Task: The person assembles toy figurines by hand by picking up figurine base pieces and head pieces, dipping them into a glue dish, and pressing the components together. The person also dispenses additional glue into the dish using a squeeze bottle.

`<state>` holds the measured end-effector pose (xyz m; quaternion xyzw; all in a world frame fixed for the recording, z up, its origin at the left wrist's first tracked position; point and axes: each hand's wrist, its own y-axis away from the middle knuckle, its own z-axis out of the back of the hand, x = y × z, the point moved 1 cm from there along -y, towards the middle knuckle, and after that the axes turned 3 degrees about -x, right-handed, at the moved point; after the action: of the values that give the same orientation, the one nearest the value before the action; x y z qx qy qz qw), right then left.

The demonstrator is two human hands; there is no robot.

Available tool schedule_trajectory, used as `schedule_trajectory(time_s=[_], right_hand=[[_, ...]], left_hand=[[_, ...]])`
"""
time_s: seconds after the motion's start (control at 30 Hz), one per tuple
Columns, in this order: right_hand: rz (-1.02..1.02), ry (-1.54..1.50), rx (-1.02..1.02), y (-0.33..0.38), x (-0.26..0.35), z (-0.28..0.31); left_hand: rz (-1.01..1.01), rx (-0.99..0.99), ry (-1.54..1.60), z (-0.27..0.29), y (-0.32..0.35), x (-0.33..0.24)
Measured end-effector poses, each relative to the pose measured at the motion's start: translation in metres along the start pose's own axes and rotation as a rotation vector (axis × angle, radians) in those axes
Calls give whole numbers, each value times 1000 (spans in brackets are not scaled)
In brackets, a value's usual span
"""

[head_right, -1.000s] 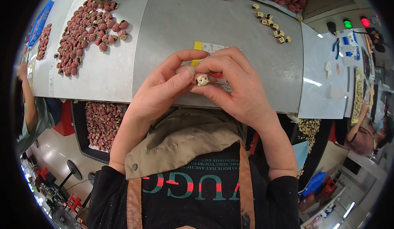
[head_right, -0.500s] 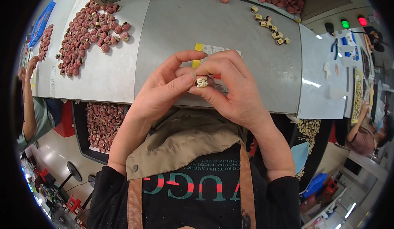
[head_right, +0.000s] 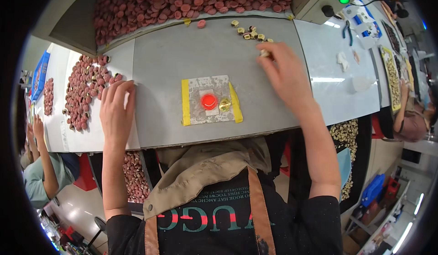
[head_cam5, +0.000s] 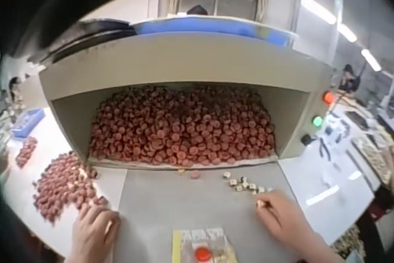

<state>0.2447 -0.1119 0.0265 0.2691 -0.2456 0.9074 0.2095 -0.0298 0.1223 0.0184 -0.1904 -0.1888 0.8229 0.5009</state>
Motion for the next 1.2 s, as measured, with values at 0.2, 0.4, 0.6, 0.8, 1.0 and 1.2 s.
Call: schedule_trajectory(time_s=[0.2,0.4,0.6,0.8,1.0,1.2], right_hand=[[-145,-225,-69,6,10,13],[167,-418,11,27,43,-4],[229,-563,-8,38,50,-16],[145,-542,-35,48,64,-24],[132,-472,-12,47,70,-23],[41,-553,111,44,77,-20]], left_hand=[[320,150,636,9,-22,-44],[796,487,1674,-2,-21,-117],[848,557,1893,6,-10,-137],[861,531,1982,8,-3,-139],[872,494,1992,2,2,-139],[682,426,1774,12,1,-138]])
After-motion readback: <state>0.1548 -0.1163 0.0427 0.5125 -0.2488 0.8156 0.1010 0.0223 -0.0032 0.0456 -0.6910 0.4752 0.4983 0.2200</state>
